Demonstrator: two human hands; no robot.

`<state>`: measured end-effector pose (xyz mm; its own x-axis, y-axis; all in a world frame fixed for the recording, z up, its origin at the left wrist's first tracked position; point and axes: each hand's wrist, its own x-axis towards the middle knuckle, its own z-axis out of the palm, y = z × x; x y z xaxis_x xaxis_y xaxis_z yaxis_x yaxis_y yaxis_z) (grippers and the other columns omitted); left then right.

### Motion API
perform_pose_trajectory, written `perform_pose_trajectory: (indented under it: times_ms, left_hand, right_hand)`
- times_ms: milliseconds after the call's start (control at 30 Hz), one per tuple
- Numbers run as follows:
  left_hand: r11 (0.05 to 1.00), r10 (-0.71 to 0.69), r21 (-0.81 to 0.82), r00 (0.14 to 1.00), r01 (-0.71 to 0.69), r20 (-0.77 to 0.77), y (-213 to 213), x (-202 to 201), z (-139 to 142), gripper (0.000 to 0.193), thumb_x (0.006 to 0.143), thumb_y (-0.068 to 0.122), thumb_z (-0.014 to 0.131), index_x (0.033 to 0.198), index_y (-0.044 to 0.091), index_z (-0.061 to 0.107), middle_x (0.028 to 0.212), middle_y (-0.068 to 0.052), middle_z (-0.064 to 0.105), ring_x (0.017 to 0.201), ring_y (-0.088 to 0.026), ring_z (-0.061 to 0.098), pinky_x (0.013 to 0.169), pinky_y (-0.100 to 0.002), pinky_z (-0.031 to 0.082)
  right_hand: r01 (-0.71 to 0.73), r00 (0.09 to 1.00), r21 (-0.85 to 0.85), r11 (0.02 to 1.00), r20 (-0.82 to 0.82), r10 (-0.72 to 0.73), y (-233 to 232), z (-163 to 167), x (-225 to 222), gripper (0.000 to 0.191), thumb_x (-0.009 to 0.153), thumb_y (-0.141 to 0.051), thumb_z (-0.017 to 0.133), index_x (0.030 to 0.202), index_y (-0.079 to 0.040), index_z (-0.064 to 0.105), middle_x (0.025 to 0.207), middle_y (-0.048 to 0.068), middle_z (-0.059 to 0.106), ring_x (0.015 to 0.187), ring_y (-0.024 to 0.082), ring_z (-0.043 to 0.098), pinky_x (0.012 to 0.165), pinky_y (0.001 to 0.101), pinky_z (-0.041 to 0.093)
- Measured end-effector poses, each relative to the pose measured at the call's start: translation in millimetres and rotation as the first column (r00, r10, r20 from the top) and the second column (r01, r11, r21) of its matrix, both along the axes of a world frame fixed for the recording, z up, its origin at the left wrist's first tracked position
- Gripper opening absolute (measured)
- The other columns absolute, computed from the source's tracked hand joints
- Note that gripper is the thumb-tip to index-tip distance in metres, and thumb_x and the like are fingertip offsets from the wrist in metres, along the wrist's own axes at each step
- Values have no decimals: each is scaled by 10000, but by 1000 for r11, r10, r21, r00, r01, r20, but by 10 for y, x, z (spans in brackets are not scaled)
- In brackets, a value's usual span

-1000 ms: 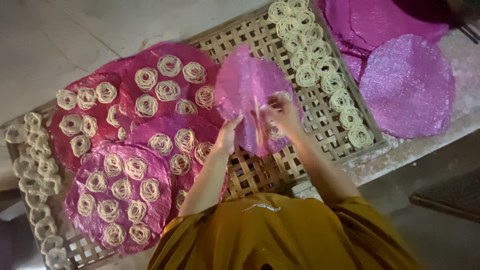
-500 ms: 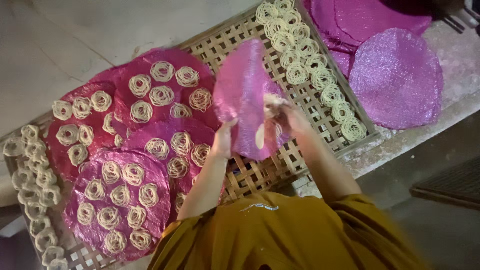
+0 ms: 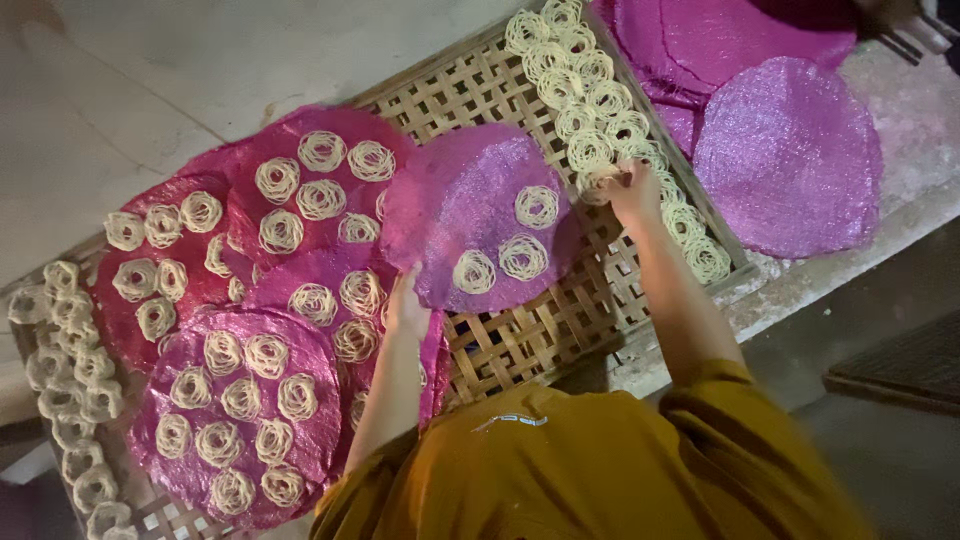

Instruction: The person picks dried noodle nests one at a time from a pile and places them in rows onto round pink plastic sheets laid on bamboo drying racks, occasionally repositioning the sheets to reach empty spots. The trays gradually fill with evenly spaced noodle nests.

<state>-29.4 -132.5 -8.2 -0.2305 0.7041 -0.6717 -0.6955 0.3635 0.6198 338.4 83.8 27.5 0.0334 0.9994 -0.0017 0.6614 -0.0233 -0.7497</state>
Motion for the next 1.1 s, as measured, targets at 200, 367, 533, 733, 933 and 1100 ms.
perform_pose_trajectory:
  times_ms: [200,367,533,733,933,1100]
  left_hand:
    - [886,-351,-416,882,205,-313,-144,60,86,803,994,408,648,1597,153,184,1639,-100,251,1421,-306,322,1175,-589,286]
    - [875,-444,-210,547,436,-710,-311,108,-7,441,973,299,699,1252,-38,643,1094,-159,723,957,-255,679,905,-419,528]
    - [801,-598,-452,570,392,-564,-285,191,169,424,1077,381,635,1158,-35,662,808,-94,639,671,-201,495,626,-380,444]
    - [899,-422,-161,710,407,-563,-78,570,634,301,1016,310,578,1176,82,691,935,-8,727,761,-128,648,760,-303,558]
    - [877,-309,139,761,460,-571,124,845,560,352,1022,259,584,1301,49,632,1200,-41,699,1122,-158,629,1042,-359,476]
    - [823,-281,336,843,458,-459,102,888,397,393,1048,244,606,1329,-31,592,1263,-89,656,1169,-201,584,1062,-381,448]
  right_hand:
    - [6,941,82,997,336,-34,-47,1,-92,202,974,-64,664,1110,78,620,934,263,676,858,408,664,738,502,521]
    - [-16,922,150,989,384,-43,-51,-13,-61,430,884,-25,699,1277,76,558,1188,266,616,965,416,651,789,509,538]
    - [-18,881,357,934,448,-154,-195,149,-67,569,900,-87,735,1383,103,502,1301,295,555,1001,417,648,816,472,564]
    - [-334,928,11,942,-169,332,-1004,583,-784,237,986,-149,710,1178,-25,647,1070,113,756,883,181,723,750,330,621]
    - [-381,910,-131,915,-227,347,-1381,674,-1091,253,968,-120,650,1204,-58,717,976,89,755,684,168,724,587,286,608]
    - [-411,780,-130,902,-562,274,-1287,668,-919,204,974,-100,714,1152,-5,746,952,116,766,752,127,694,680,256,605]
